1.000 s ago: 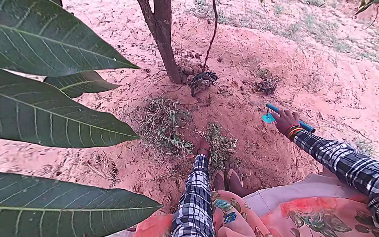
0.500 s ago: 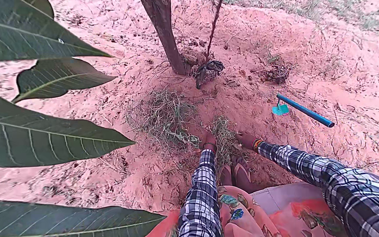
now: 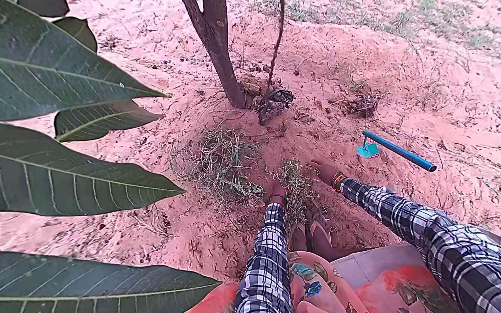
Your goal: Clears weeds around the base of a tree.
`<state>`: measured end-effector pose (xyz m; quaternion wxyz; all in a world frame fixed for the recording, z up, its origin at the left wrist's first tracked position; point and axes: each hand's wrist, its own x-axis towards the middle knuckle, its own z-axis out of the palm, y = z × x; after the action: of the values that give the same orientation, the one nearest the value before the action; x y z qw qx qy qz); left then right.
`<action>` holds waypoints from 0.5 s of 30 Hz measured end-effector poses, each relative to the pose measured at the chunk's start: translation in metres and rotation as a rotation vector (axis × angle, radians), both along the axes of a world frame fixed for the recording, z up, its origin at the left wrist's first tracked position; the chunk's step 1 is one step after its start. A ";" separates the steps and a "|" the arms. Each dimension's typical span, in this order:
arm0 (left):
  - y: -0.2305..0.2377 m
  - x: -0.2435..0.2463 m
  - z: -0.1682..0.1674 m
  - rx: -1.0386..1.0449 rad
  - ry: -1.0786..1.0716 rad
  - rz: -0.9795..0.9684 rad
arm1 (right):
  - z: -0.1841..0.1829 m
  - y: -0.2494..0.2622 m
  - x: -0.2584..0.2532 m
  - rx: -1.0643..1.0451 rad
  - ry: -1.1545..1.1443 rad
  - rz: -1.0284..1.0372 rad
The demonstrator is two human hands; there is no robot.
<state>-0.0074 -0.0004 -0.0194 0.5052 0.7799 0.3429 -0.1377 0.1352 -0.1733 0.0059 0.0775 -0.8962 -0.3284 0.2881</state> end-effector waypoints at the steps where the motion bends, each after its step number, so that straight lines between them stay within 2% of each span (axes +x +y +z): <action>1: 0.000 0.000 0.000 0.005 0.008 -0.009 | -0.004 0.005 -0.004 -0.071 0.037 0.043; 4: -0.002 -0.002 0.003 -0.001 -0.022 0.016 | -0.020 0.010 -0.013 -0.138 0.108 0.081; 8: -0.003 0.002 0.003 -0.039 -0.038 0.033 | -0.025 -0.003 -0.001 -0.032 -0.014 0.010; 15: -0.012 0.014 0.002 -0.076 -0.138 0.107 | -0.009 -0.022 0.044 0.075 -0.188 -0.279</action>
<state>0.0062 -0.0121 -0.0169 0.5635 0.7484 0.3428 -0.0693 0.1795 -0.1954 -0.0033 0.1189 -0.9525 -0.2172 0.1771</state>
